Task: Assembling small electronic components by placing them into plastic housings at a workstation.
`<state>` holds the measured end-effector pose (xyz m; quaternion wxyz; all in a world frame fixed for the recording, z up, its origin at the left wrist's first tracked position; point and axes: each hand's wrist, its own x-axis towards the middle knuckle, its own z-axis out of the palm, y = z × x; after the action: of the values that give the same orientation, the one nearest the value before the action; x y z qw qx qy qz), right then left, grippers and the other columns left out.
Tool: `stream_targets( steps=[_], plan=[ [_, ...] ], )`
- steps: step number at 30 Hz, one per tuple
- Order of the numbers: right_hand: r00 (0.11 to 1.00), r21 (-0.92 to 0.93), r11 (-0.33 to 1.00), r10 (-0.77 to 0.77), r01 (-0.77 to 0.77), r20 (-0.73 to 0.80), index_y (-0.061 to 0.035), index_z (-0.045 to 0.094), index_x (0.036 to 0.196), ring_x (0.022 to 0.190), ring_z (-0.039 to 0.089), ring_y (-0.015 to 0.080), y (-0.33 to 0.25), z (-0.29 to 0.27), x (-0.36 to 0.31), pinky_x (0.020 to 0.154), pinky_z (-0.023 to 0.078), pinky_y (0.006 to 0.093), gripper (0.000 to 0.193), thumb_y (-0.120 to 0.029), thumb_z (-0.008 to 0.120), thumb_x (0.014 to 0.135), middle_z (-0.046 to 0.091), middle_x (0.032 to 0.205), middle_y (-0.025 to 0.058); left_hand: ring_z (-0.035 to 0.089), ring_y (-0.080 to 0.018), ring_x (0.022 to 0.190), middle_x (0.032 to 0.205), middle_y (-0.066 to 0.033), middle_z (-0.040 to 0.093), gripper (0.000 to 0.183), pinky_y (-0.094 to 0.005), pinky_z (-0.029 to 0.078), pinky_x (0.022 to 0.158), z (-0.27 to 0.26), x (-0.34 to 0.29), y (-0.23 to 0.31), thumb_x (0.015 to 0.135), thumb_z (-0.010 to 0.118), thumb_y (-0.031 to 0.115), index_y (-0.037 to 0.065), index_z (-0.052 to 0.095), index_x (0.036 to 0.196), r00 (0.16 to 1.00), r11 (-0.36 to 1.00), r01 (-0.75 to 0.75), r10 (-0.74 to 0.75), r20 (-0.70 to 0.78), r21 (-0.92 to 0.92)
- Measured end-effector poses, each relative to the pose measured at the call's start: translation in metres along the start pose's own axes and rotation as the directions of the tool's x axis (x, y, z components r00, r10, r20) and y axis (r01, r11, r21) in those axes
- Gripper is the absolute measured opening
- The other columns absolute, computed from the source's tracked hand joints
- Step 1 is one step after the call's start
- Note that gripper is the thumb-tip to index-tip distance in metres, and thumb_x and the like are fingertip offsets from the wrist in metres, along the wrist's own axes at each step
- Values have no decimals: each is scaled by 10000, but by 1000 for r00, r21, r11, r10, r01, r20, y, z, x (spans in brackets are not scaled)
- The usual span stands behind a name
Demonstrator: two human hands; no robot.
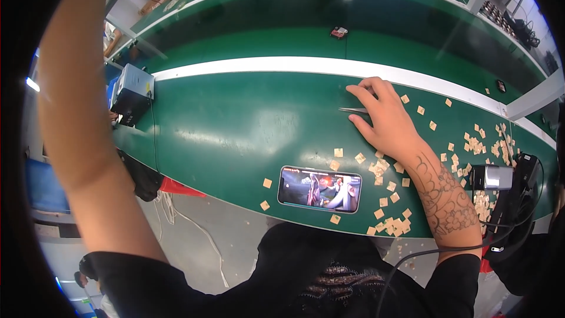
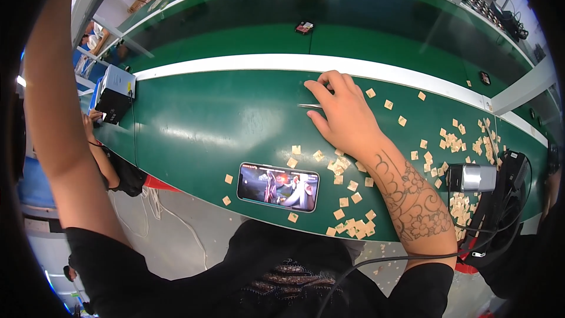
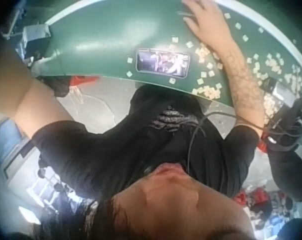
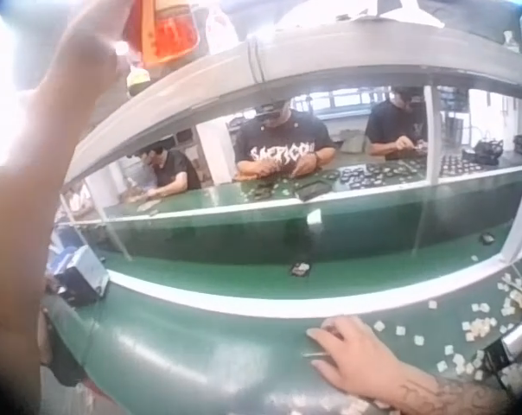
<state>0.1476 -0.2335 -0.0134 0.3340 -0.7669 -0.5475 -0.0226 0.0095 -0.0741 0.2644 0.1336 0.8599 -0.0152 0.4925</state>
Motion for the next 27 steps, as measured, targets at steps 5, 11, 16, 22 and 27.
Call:
stream_targets(
  steps=[5, 11, 16, 22, 27],
  plan=[
    [946, 64, 989, -104, 130, -306, -34, 675, 1209, 998, 615, 272, -8, -22, 4, 856, 524, 380, 353, -77, 804, 882, 616, 1114, 112, 782, -278, 880, 1148, -216, 738, 835, -406, 647, 888, 2, -72, -51, 817, 910, 323, -63, 536, 1456, 932, 957, 195, -112, 345, -216],
    [934, 497, 835, -54, 236, -353, 13, 634, 910, 693, 537, 172, -68, -54, 17, 626, 416, 305, 603, -574, 567, 1034, 594, 856, 88, 706, -305, 993, 1164, -211, 698, 952, -384, 569, 874, 17, -177, -55, 608, 952, 222, -93, 613, 1439, 873, 923, 135, 61, 483, -360],
    [944, 196, 950, -184, 242, -275, -26, 508, 723, 621, 412, 168, -94, -82, 39, 556, 286, 342, 736, -697, 563, 1020, 432, 673, 21, 705, -311, 991, 1191, -211, 698, 936, -388, 574, 872, 7, -189, -50, 617, 942, 175, -112, 600, 1439, 885, 959, 102, 34, 464, -266],
    [991, 267, 962, -16, 52, -134, -42, 454, 646, 548, 300, 105, -101, -85, 41, 512, 211, 331, 472, -216, 834, 867, 353, 608, -4, 720, -362, 997, 1275, -288, 701, 964, -396, 565, 968, 4, -191, -31, 554, 850, 125, -143, 568, 1436, 907, 978, 178, -119, 403, -111],
    [963, 548, 835, 192, -57, -192, -45, 425, 623, 555, 269, 101, -116, -65, 32, 512, 206, 336, 477, -166, 800, 890, 327, 579, -10, 737, -310, 1120, 1252, -243, 710, 1013, -387, 522, 1061, 0, -183, -42, 477, 874, 168, -189, 573, 1376, 769, 837, 452, -191, 611, -308]
  ],
)
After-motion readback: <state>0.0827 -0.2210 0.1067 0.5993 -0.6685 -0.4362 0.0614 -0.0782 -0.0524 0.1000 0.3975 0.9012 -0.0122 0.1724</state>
